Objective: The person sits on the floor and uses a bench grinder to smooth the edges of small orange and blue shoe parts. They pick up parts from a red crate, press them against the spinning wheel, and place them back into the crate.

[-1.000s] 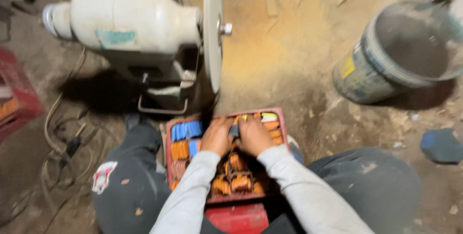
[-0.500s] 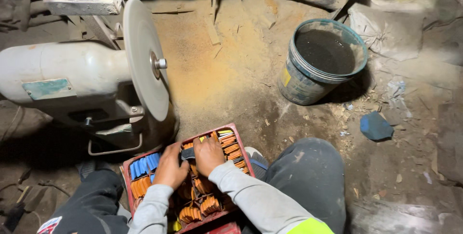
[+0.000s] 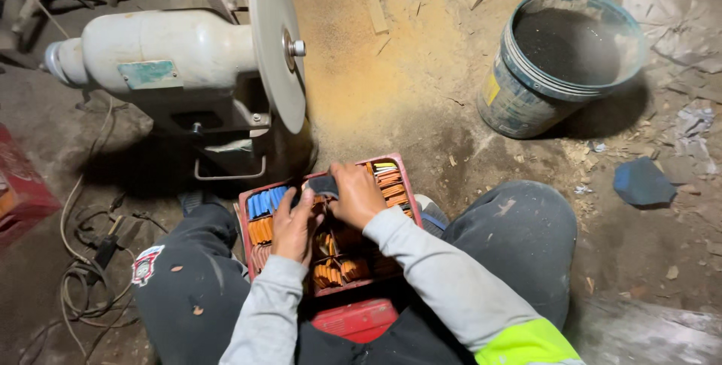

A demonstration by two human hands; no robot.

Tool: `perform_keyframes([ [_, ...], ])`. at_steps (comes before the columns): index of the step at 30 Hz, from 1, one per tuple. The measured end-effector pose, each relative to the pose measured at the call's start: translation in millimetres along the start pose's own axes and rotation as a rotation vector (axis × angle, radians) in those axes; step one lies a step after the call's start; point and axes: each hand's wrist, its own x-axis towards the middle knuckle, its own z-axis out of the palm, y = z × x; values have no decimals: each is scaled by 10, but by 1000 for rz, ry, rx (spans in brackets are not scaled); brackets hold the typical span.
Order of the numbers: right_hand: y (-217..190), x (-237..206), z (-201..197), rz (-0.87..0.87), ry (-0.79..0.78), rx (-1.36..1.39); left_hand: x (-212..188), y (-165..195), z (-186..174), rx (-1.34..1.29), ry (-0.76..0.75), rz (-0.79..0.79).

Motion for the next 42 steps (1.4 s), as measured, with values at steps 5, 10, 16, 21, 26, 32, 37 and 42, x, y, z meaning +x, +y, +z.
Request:
perform_keyframes([
  [5, -215, -282, -213, -55, 65, 103, -18, 67, 51, 29, -235, 153],
  [10, -30, -395, -306, 49, -63, 450, -132, 235, 62, -88, -266, -64],
  [16, -349, -637, -70, -137, 152, 102, -180, 105, 235, -599, -157, -150],
  [21, -562, -734, -278, -207, 22, 102, -99, 106, 160, -366, -199, -105],
  [26, -552, -585, -546, -162, 364, 359, -107, 118, 181, -616, -171, -153],
  [32, -720, -533, -456, -206, 456, 495, -238, -47, 312, -727, -240, -194],
  [37, -668, -477, -464, -195, 455, 537, -284, -63, 277, -785, -227, -200],
  [42, -676, -485, -410, -197, 452, 533, -279, -81, 257, -661, -207, -101],
])
